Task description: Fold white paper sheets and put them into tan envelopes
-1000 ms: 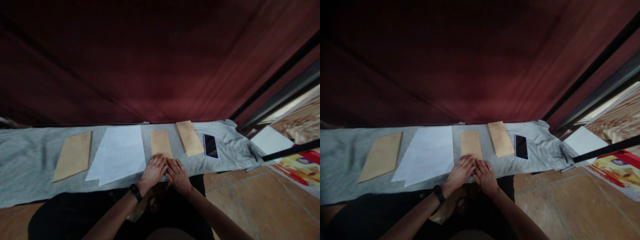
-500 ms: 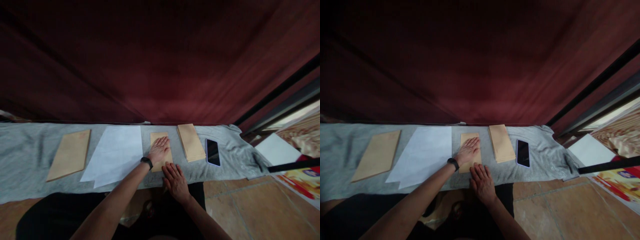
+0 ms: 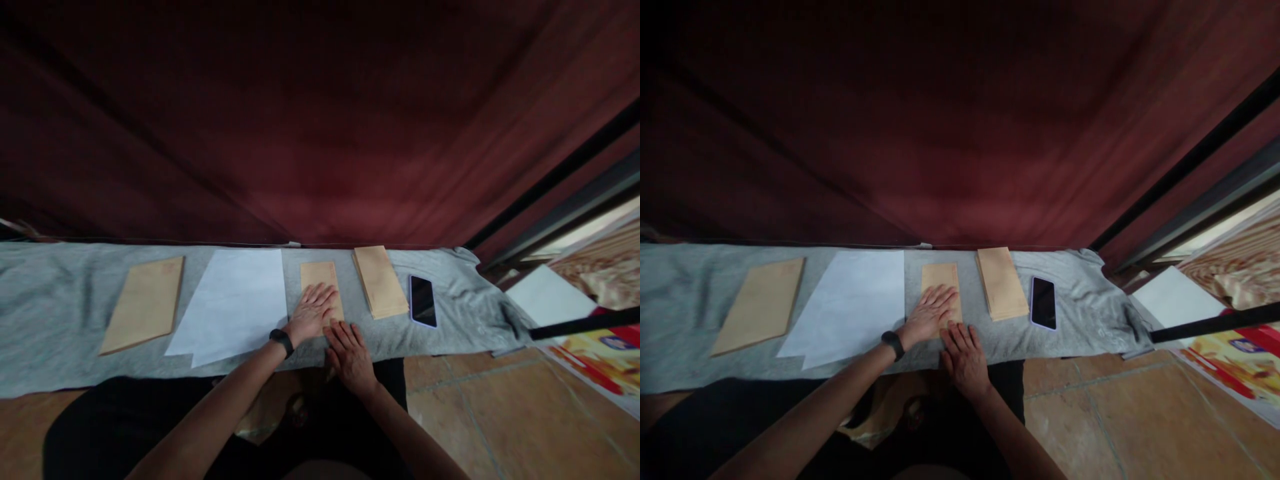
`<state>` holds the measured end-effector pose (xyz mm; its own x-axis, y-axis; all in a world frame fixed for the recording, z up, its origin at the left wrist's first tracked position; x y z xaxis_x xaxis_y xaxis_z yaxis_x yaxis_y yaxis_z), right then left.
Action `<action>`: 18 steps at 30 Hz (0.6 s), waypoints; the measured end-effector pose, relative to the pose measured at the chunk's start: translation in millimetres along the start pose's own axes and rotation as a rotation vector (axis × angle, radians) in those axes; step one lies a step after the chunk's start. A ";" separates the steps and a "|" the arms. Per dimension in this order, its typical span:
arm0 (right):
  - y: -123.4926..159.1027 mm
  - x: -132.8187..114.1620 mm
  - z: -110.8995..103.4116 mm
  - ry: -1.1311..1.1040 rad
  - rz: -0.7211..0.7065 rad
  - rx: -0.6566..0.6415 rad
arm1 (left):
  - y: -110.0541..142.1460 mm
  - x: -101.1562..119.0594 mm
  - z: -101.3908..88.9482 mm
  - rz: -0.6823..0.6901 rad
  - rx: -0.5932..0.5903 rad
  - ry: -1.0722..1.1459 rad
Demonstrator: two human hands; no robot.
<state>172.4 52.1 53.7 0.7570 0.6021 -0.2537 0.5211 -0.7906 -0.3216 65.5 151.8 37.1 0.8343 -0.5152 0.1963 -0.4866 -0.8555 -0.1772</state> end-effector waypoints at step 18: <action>10.2 1.1 11.0 0.112 -0.067 0.014 | 95.3 34.2 -19.0 0.240 -0.111 0.006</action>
<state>174.2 45.9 40.0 0.7605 0.6365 -0.1282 0.5666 -0.7470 -0.3477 42.8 51.6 45.3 0.6902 -0.7040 0.1676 -0.6960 -0.7092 -0.1123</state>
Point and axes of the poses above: each hand's wrist, its own y-axis away from the middle knuckle, its own z-axis out of the palm, x = y × z, the point moved 8 cm from there along -y, towards the middle knuckle
